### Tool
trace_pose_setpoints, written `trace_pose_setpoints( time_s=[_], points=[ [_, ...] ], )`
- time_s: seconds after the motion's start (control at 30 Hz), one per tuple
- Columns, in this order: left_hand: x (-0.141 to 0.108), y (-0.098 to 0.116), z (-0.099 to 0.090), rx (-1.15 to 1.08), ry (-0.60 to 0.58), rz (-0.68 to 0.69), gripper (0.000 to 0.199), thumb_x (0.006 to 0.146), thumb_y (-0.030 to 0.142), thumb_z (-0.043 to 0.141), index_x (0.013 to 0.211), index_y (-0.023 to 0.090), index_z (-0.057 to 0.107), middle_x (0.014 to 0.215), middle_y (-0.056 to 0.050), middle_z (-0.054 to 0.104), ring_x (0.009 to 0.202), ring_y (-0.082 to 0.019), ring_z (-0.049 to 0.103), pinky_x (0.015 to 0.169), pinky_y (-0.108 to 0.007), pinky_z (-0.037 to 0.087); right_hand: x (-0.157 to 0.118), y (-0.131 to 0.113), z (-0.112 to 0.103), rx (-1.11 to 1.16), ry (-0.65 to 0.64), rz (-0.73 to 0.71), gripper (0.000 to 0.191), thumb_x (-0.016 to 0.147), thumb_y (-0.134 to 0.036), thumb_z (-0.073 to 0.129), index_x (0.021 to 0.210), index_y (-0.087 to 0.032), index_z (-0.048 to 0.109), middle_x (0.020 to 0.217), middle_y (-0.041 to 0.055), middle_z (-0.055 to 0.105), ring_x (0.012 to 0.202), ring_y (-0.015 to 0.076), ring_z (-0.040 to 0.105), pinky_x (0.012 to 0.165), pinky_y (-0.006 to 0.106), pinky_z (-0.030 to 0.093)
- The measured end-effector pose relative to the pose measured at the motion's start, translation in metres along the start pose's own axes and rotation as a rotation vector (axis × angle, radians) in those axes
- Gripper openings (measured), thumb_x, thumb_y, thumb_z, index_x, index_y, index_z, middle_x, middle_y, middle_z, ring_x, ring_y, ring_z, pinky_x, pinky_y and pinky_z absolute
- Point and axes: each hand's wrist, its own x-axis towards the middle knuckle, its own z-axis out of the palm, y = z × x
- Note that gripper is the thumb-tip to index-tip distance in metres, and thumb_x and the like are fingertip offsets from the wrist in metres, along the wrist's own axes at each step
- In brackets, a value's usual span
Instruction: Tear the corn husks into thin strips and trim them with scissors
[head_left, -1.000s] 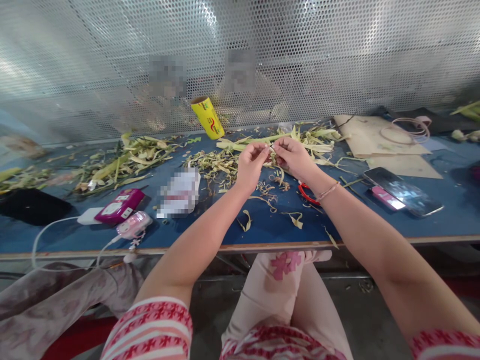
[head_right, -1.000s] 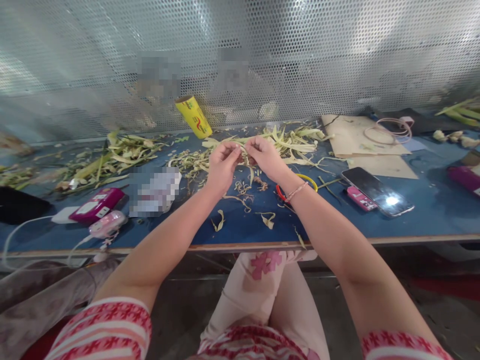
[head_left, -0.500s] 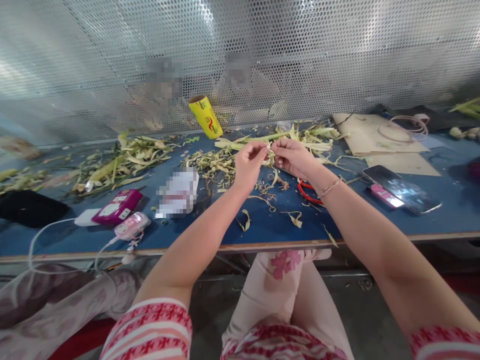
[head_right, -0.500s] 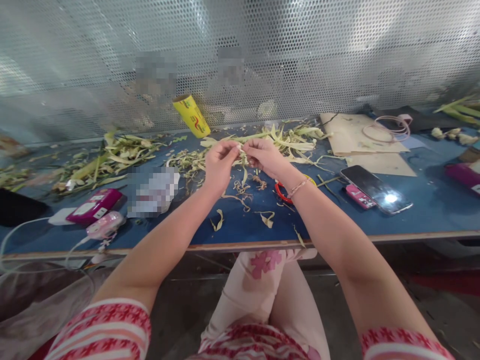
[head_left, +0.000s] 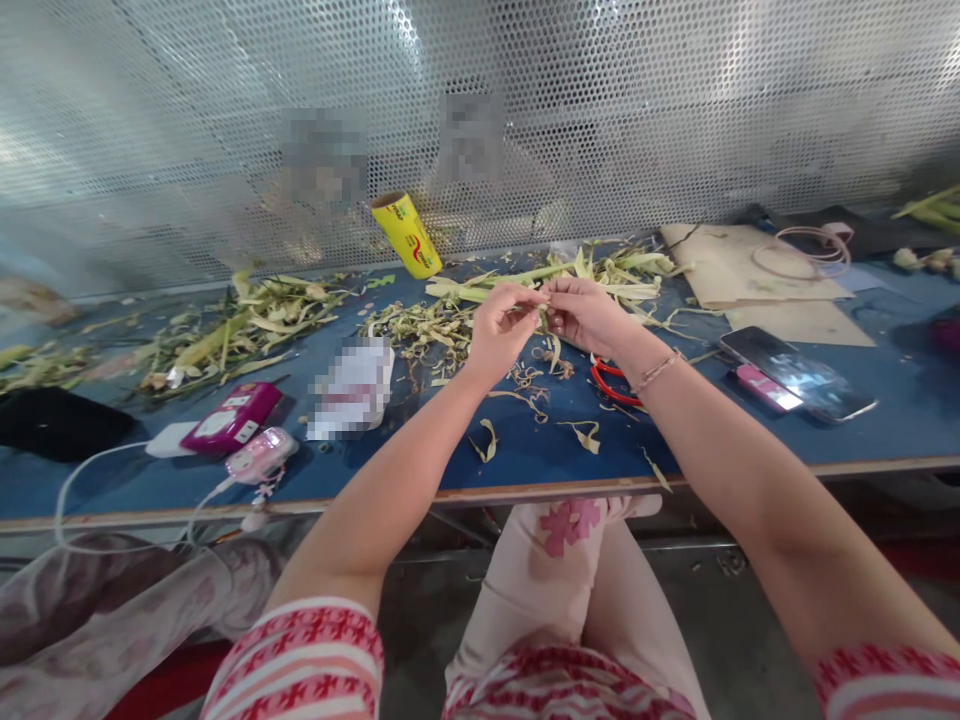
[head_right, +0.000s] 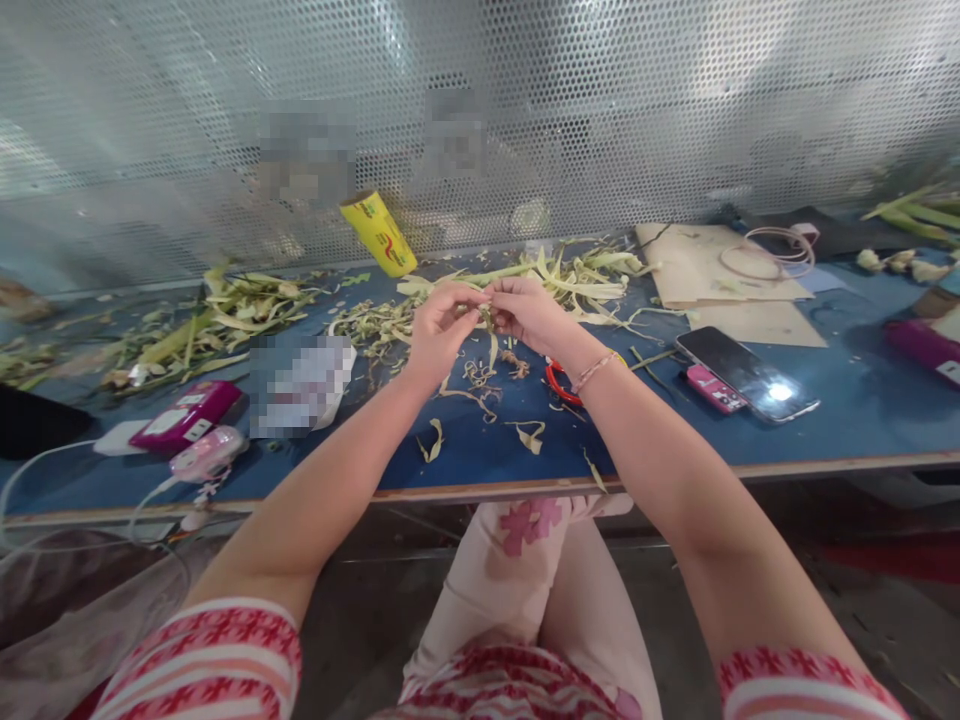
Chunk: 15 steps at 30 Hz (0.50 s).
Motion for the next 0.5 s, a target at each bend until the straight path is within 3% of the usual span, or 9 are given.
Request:
trace_pose_setpoints(
  time_s=[0.27, 0.5],
  points=[
    [0.0020, -0.0084, -0.0006, 0.107, -0.006, 0.073, 0.020, 0.085, 0.040, 0.064, 0.084, 0.020, 0.066, 0.088, -0.003, 0.062, 0.083, -0.012, 0.061, 0.068, -0.023, 0.053, 0.0002, 0.0001, -0.0004, 0.051, 0.011, 0.034, 0.023, 0.087, 0.000, 0.049, 0.069, -0.013, 0.055, 0.051, -0.0049, 0.048, 0.043, 0.0024, 0.041, 0.043, 0.012, 0.036],
    [0.0027, -0.0105, -0.0011, 0.089, -0.003, 0.022, 0.021, 0.088, 0.039, 0.060, 0.084, 0.019, 0.065, 0.088, -0.004, 0.066, 0.077, -0.011, 0.064, 0.067, -0.024, 0.055, 0.0003, 0.0005, -0.0040, 0.060, -0.052, 0.036, 0.020, 0.088, -0.007, 0.057, 0.069, -0.014, 0.054, 0.052, -0.0059, 0.045, 0.045, 0.0027, 0.041, 0.046, 0.014, 0.038]
  ],
)
